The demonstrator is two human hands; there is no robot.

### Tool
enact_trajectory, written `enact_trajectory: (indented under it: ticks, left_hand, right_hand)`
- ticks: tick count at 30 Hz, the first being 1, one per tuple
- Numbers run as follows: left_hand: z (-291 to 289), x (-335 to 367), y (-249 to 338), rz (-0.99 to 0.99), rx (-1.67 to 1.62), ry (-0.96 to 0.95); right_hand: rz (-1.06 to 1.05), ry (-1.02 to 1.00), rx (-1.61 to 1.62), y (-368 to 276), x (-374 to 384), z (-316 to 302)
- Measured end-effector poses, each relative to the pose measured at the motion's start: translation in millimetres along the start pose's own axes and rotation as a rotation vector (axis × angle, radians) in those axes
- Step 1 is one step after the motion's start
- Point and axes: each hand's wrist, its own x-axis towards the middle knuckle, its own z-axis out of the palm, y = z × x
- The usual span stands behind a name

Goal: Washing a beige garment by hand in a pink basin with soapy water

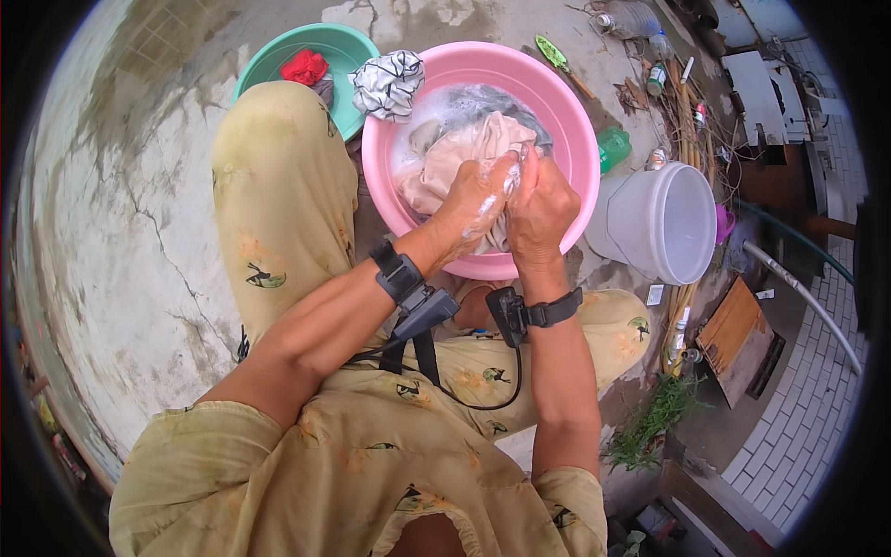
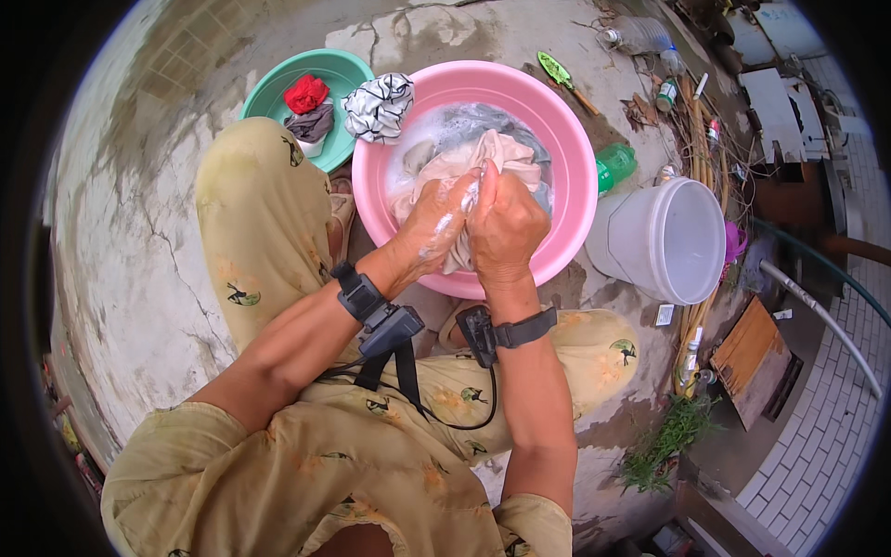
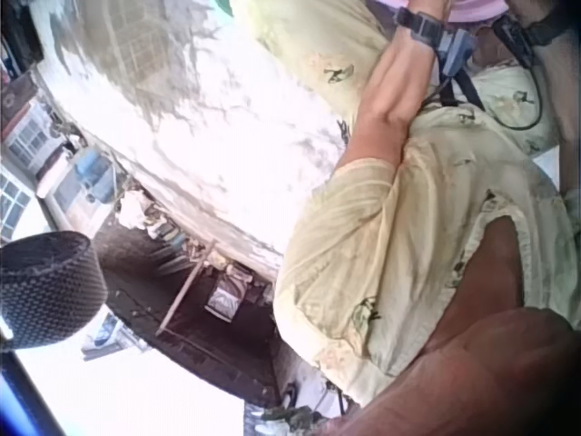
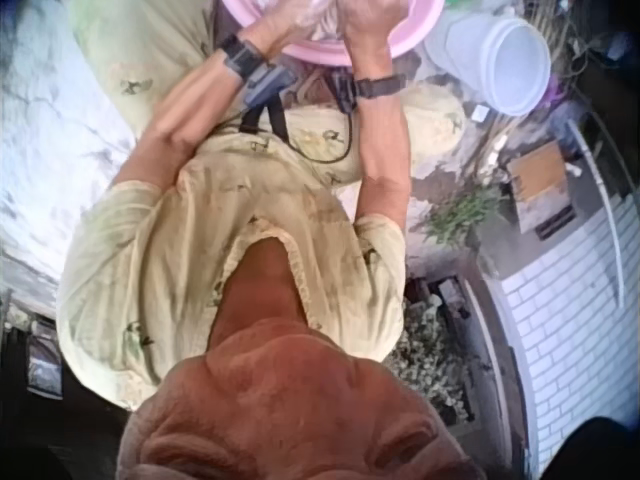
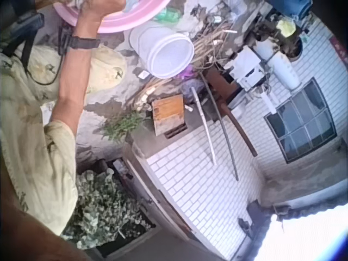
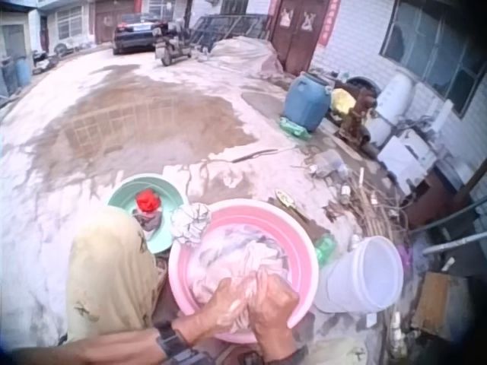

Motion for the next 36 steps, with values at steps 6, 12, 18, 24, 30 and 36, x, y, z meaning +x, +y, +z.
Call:
enact_trajectory:
  ticks: [6,12,18,24,30,36]
  left_hand:
    - [-1.1,4.1,10.7,-0.134,-0.18,-0.042]
    - [-1.5,4.3,9.5,0.123,-0.059,-0.103]
    - [-16.7,21.5,0.4,0.032,-0.306,-0.099]
    - [-12.0,15.0,20.7,0.091,-0.333,-0.125]
    - [-13.4,17.3,17.4,0.103,-0.06,-0.091]
    - [-11.1,15.1,22.5,0.138,-0.057,0.003]
  right_hand:
    - [-0.106,0.008,0.098,-33.7,-6.2,-6.8]
    - [0.306,-0.056,0.209,23.5,7.0,2.4]
    - [0.76,0.037,0.965,10.1,12.3,-9.2]
    - [0.631,-0.18,0.942,25.3,18.0,-22.8]
    - [0.551,-0.44,0.725,19.7,15.4,-22.4]
    - [0.68,-0.349,1.062,26.3,6.8,-17.8]
